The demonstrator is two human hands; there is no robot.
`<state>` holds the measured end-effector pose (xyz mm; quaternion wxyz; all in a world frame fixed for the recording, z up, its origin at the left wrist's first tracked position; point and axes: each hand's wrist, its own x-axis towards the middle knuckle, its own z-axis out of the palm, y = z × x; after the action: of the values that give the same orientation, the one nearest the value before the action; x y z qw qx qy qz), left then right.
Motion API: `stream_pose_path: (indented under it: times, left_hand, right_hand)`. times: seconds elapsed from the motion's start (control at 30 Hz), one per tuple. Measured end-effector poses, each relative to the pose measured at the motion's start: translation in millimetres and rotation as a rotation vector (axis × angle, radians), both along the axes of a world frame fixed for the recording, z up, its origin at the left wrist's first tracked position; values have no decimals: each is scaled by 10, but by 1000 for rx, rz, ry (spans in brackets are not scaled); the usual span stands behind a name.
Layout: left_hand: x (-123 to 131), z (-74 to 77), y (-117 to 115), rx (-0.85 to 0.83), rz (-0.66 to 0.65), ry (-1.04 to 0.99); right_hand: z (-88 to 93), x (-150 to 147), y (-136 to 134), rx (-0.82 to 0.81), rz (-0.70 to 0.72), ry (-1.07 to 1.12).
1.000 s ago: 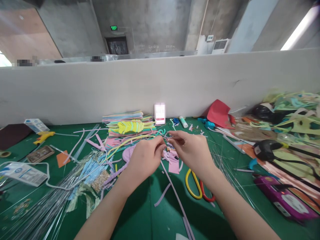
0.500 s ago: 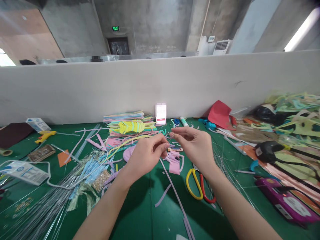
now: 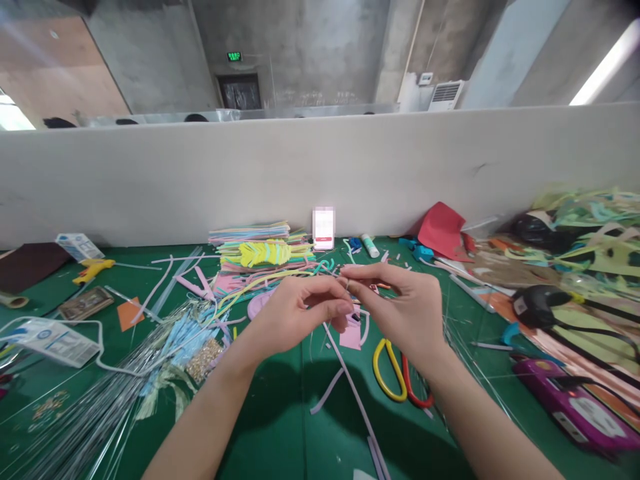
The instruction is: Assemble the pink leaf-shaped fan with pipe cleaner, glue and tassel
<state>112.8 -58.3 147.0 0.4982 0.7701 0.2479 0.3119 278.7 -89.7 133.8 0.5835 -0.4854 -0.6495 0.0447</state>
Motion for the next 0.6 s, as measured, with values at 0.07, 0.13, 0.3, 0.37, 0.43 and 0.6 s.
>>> stream_pose_path:
  times: [0.07,0.13,0.3,0.37,0.43,0.6]
  left_hand:
    - [-24,6,8,31,-19,16]
    - [-37,2,26,58,-43,23]
    - [-64,17,68,111,-72,86]
    - [-73,41,65,123,-64,111]
    - [-68,57,54,143,-61,109]
    - [1,11,50,120,3,52]
  right_hand:
    - [37,-8,-5,-122,68,155]
    - [53,-10,10,-213,151,278]
    - [8,1,41,-154,185,223]
    - [-19,11,32,26,105,30]
    - [-39,24,19,211,63,-177]
    - [-46,58,15,366,52,-396]
